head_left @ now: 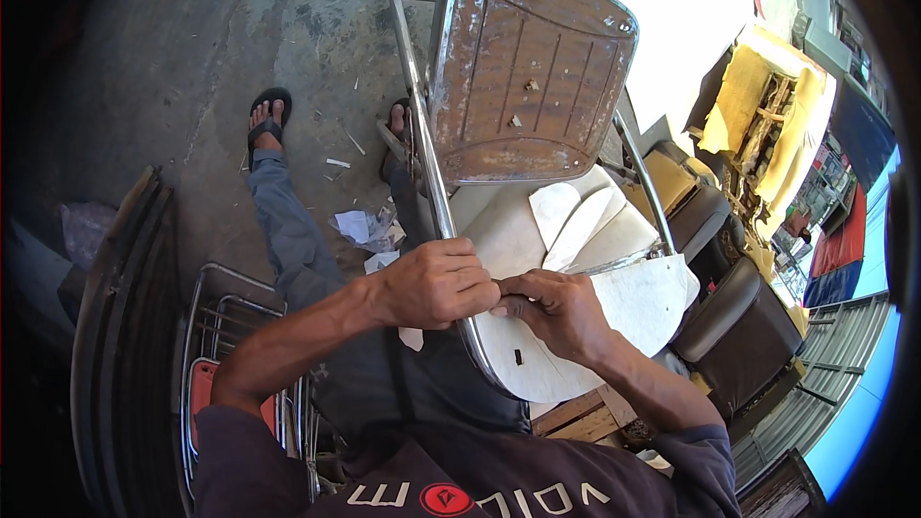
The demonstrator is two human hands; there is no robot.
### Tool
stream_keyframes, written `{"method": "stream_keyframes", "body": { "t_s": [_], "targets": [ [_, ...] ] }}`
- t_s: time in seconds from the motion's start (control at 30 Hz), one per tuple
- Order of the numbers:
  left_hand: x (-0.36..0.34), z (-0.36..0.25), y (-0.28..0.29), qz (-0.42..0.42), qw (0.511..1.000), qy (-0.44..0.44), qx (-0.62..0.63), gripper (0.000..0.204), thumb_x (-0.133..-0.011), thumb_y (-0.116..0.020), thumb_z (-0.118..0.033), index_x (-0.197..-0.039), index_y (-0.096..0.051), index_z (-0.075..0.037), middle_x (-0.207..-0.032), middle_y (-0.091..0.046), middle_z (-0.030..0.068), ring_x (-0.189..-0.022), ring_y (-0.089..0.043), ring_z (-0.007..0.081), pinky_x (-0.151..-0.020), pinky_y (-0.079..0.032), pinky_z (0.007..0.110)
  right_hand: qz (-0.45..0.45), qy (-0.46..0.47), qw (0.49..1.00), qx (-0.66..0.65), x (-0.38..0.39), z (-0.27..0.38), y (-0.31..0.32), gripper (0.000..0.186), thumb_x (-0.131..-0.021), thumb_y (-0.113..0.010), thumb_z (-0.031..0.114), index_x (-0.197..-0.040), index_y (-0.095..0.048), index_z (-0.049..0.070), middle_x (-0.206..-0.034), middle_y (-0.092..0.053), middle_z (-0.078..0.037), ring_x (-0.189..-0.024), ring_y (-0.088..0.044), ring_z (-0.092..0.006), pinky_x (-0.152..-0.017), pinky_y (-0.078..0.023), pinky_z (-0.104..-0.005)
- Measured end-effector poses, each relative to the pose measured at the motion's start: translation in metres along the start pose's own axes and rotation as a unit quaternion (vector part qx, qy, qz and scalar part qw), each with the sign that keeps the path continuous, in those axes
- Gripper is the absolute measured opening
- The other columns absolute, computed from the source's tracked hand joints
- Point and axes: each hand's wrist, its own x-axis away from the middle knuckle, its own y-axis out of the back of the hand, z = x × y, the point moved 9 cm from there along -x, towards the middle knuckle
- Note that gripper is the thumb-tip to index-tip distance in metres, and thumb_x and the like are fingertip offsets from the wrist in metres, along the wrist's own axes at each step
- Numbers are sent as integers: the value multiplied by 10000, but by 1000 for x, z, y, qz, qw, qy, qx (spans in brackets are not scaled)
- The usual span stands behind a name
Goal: The person marks a curved wooden board by hand and then uses a screwdriver to attach the board to the metal frame of a folding chair.
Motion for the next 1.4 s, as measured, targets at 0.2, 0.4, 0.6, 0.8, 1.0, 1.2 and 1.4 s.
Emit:
{"method": "stream_keyframes", "body": {
  "t_s": [0.2,0.4,0.6,0.8,1.0,1.2,1.4],
  "targets": [
    [1,-2,1,-16,1000,-3,-8,268,-865,-727,-180,-745,-510,-79,-643,-478,16,-598,-540,180,-612,-450,333,22,3,999,23,-7,1,-1,190,-875,-772,172,-978,-729,19,-867,-727,-141,-760,-720,-333,-675,-568,-397],
    [2,-3,4,-25,1000,-8,-16,253,-869,-720,-167,-754,-513,-78,-656,-500,21,-614,-560,181,-633,-466,334,60,-126,989,-44,-6,-15,-7,239,-910,-770,227,-912,-715,-5,-719,-693,-120,-629,-679,-231,-595,-522,-358],
    [8,-3,4,-54,998,-16,-19,224,-877,-701,-120,-761,-518,-67,-673,-515,33,-635,-573,199,-686,-502,347,83,-243,957,-136,1,-36,-20,351,-964,-732,297,-822,-676,-19,-621,-639,-54,-566,-591,-119,-545,-480,-318],
    [12,-1,5,-73,997,-11,-1,143,-810,-680,-43,-785,-539,-45,-690,-523,49,-650,-581,213,-716,-516,357,96,-309,943,-83,3,-31,-21,439,-1017,-637,372,-794,-671,-5,-571,-620,-77,-528,-616,-156,-537,-486,-335],
    [13,0,2,-65,998,-8,6,139,-719,-662,-16,-808,-556,-31,-684,-509,49,-646,-578,217,-720,-512,356,131,-293,947,-16,2,-24,-24,549,-1056,-532,425,-751,-659,-14,-555,-609,-100,-526,-647,-195,-552,-510,-371],
    [10,-1,6,-56,998,3,22,171,-701,-671,-17,-827,-557,-36,-674,-511,40,-649,-582,220,-725,-502,351,102,-318,942,-42,7,-24,-5,590,-1087,-466,460,-770,-645,-4,-571,-607,-50,-511,-631,-160,-534,-504,-338],
    [11,2,5,-32,999,13,40,211,-653,-674,-14,-824,-555,-48,-689,-530,38,-655,-584,223,-731,-496,352,65,-213,975,-14,12,-28,-6,467,-1050,-564,423,-852,-620,4,-708,-653,-102,-627,-628,-180,-588,-497,-356]
  ]
}}
